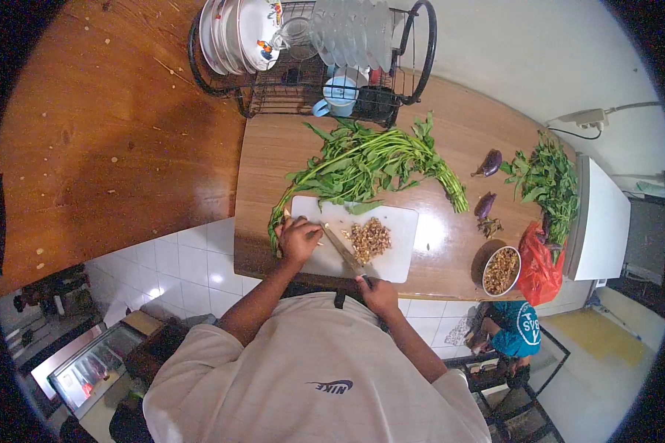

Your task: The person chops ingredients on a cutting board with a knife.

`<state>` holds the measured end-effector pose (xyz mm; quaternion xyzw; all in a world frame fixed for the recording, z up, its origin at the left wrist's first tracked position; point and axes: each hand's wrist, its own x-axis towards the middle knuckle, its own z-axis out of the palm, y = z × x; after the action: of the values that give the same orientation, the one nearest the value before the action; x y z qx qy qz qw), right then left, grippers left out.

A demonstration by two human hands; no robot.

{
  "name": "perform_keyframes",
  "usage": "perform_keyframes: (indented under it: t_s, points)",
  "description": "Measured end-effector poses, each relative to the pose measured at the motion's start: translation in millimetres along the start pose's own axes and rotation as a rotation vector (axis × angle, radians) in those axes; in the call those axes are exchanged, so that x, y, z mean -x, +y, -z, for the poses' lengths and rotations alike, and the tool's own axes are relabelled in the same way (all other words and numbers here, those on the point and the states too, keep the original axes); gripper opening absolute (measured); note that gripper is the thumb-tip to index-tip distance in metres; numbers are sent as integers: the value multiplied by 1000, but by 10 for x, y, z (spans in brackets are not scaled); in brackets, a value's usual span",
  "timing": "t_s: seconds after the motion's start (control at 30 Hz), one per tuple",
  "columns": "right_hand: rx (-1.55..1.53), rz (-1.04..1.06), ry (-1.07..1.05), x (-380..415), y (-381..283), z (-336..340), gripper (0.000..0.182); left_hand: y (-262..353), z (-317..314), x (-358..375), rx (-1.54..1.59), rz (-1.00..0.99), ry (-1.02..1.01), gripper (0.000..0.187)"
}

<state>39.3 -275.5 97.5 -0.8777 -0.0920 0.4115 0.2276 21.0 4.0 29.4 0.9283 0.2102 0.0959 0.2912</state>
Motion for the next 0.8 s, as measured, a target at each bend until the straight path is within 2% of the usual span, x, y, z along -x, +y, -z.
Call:
perform_keyframes:
  t_s: [0.2, 0.5, 0.7, 0.8]
  points:
    - [-48, -33, -11, 136, 295, -23, 67, 23, 9, 15, 6, 27, -17, 14]
    - [43, -35, -90, -25, 113, -65, 67, -41, -35, 28, -27, 41, -23, 9]
    - [5, -84, -38, -26, -38, 42, 69, -23, -18, 34, -10, 41, -44, 9]
    - [3, -80, 12, 2, 192, 0, 67, 18, 24, 35, -32, -3, 6, 9]
